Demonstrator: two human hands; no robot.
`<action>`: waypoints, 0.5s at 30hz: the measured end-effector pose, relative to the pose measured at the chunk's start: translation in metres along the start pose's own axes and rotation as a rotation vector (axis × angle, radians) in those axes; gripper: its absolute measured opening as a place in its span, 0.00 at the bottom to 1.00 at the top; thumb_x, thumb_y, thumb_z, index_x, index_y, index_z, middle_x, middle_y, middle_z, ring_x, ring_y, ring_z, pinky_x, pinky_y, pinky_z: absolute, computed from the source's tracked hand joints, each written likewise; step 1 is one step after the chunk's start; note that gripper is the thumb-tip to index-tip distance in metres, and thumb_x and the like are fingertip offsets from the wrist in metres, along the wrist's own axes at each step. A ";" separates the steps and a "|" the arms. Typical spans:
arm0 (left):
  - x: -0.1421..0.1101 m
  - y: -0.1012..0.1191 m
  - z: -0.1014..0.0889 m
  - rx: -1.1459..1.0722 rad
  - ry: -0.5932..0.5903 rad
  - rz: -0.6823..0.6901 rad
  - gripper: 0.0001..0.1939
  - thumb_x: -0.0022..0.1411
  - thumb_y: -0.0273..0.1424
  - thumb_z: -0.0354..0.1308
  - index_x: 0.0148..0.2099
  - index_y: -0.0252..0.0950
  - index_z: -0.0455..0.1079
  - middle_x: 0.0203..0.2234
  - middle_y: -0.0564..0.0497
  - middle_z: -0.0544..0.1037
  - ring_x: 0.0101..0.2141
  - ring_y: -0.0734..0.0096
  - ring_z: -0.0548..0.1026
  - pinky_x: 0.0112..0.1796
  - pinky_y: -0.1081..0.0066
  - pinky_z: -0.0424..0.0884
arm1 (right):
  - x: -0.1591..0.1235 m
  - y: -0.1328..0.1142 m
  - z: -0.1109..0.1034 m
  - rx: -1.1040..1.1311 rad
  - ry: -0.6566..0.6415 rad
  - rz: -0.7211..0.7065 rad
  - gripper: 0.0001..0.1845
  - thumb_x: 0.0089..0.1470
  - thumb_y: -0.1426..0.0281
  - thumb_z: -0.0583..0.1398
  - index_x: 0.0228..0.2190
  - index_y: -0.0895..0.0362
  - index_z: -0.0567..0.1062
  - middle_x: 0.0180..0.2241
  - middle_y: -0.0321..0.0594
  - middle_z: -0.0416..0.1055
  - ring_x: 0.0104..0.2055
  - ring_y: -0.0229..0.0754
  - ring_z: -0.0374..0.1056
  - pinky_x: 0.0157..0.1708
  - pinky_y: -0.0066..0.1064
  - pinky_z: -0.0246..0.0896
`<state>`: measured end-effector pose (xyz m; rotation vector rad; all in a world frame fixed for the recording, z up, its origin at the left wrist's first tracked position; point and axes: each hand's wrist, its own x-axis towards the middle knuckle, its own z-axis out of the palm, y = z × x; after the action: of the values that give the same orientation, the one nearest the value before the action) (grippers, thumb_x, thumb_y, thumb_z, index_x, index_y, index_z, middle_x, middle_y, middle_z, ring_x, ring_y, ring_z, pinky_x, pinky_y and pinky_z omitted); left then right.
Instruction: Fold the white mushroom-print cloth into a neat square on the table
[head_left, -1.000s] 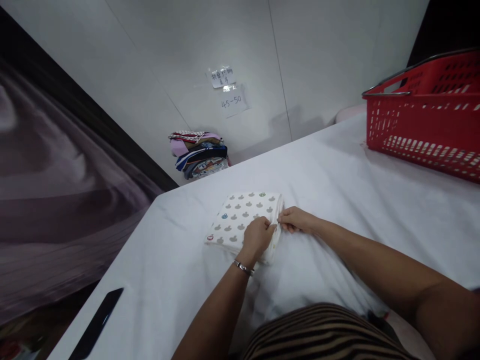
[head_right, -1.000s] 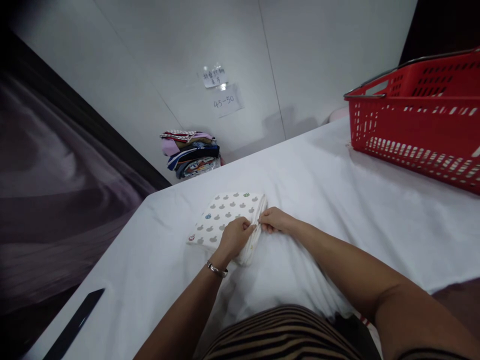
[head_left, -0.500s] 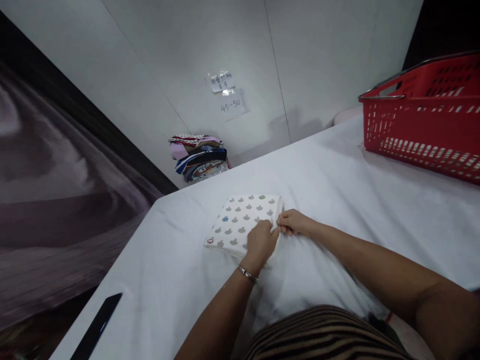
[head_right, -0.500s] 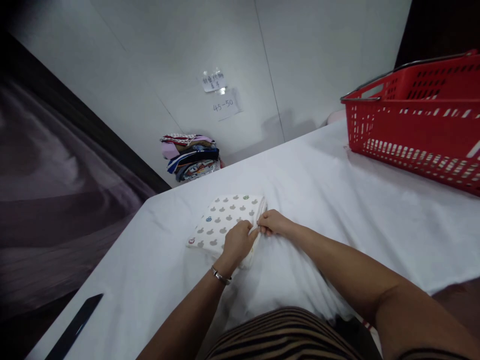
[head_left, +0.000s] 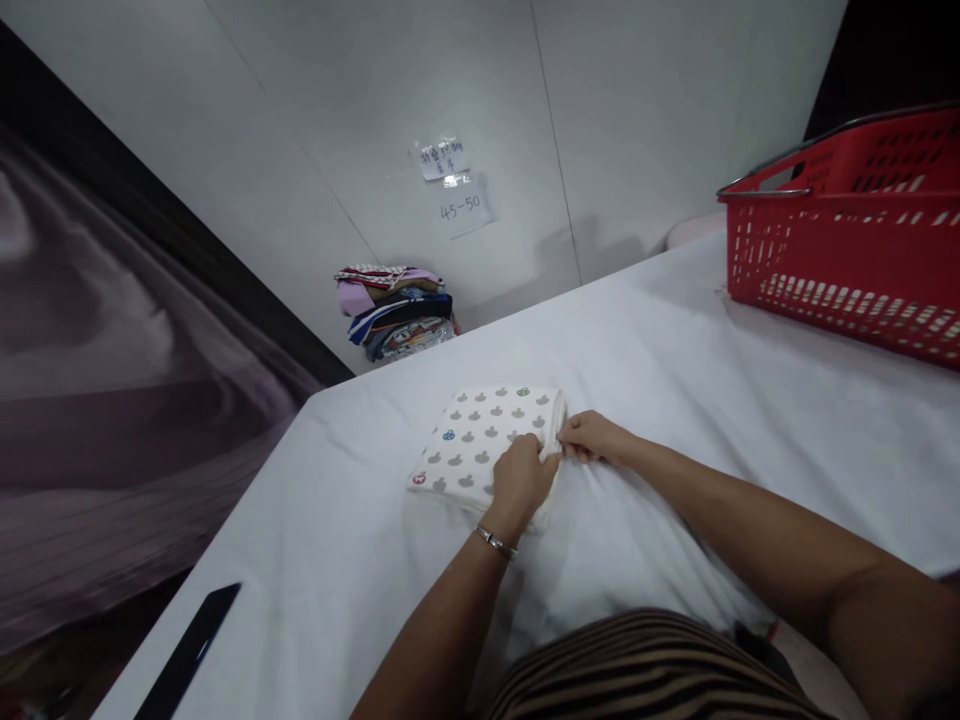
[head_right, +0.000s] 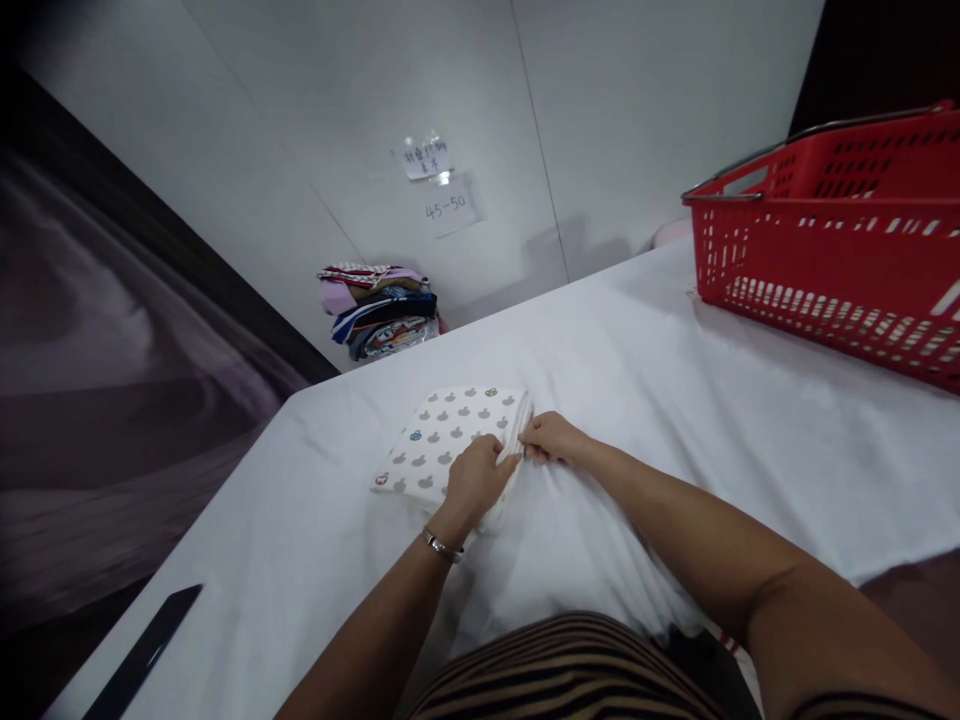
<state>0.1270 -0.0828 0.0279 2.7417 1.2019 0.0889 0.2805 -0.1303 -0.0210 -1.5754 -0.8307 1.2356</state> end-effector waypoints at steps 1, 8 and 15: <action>0.001 0.000 0.000 0.003 -0.004 0.002 0.11 0.60 0.40 0.53 0.39 0.38 0.65 0.35 0.50 0.74 0.36 0.66 0.72 0.34 0.70 0.62 | 0.000 0.000 0.001 0.005 0.010 -0.005 0.11 0.49 0.71 0.59 0.17 0.58 0.67 0.15 0.32 0.68 0.12 0.28 0.56 0.10 0.22 0.40; 0.003 0.002 -0.004 0.045 -0.018 -0.011 0.08 0.63 0.34 0.49 0.37 0.37 0.66 0.33 0.49 0.75 0.36 0.66 0.73 0.34 0.70 0.62 | -0.001 -0.001 0.007 0.086 0.016 -0.042 0.09 0.46 0.75 0.57 0.17 0.58 0.67 0.14 0.31 0.68 0.11 0.28 0.55 0.10 0.23 0.40; -0.003 0.002 -0.001 0.054 -0.030 0.034 0.11 0.62 0.39 0.51 0.41 0.38 0.65 0.36 0.50 0.74 0.36 0.66 0.73 0.34 0.70 0.62 | -0.002 -0.003 0.009 0.175 -0.021 -0.035 0.10 0.46 0.73 0.57 0.16 0.58 0.67 0.13 0.31 0.66 0.12 0.27 0.55 0.10 0.22 0.41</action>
<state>0.1262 -0.0866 0.0296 2.7998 1.1678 0.0192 0.2713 -0.1288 -0.0175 -1.4046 -0.7396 1.2664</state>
